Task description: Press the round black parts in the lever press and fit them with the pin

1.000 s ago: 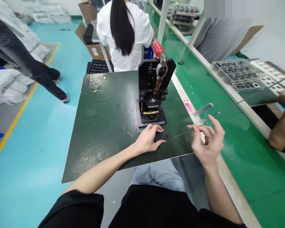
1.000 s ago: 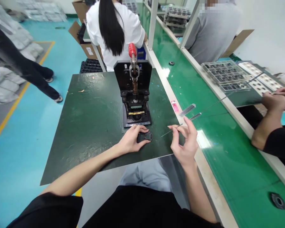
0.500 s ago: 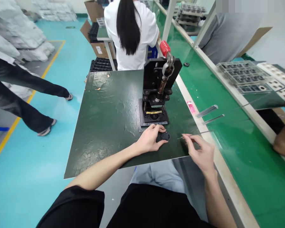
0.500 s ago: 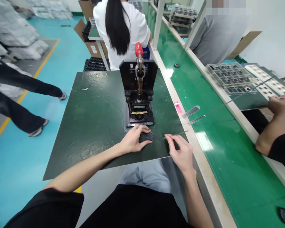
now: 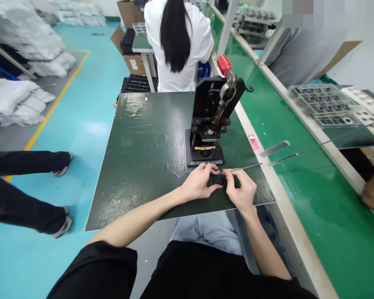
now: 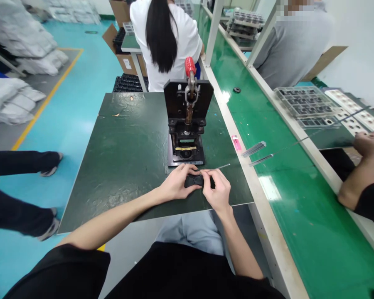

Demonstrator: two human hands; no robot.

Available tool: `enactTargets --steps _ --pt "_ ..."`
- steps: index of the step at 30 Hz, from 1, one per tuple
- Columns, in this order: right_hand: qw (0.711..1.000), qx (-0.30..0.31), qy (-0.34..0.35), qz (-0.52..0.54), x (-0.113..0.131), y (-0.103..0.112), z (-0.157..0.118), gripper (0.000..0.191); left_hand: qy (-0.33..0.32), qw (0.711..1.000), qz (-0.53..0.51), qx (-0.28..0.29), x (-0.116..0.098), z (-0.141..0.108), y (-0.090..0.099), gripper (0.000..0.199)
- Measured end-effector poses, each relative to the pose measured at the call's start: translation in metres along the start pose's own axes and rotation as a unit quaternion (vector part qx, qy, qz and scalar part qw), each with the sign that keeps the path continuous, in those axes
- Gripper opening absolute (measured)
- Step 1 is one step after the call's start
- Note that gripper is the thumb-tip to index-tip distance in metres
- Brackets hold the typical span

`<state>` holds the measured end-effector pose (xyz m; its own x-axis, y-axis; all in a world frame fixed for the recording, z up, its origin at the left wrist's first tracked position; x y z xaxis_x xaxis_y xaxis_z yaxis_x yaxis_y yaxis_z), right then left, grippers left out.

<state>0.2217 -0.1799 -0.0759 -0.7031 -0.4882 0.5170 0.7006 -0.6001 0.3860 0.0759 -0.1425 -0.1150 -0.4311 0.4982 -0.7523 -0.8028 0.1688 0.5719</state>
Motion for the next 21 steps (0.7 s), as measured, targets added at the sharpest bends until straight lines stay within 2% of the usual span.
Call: enactTargets --steps 5,21 --pt "1.000 -0.016 0.003 -0.010 -0.0034 0.0037 -0.0008 0.018 0.004 1.000 -0.001 0.001 0.0002 0.0000 0.0000 0.047" --pt "1.000 0.007 0.026 -0.002 0.0005 -0.0016 0.0004 0.017 0.012 1.000 -0.008 -0.002 0.0011 0.0000 0.0017 0.049"
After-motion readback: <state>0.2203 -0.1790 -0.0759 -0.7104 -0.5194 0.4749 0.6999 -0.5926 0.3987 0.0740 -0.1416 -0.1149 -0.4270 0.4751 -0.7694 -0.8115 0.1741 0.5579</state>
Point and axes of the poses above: each hand's wrist, its own z-axis towards the middle knuckle, its own y-axis out of the back of the hand, x = y × z, the point moved 5 cm from there along z, towards the middle knuckle, and after that the axes turned 10 degrees about -x, right-handed, at the moved point
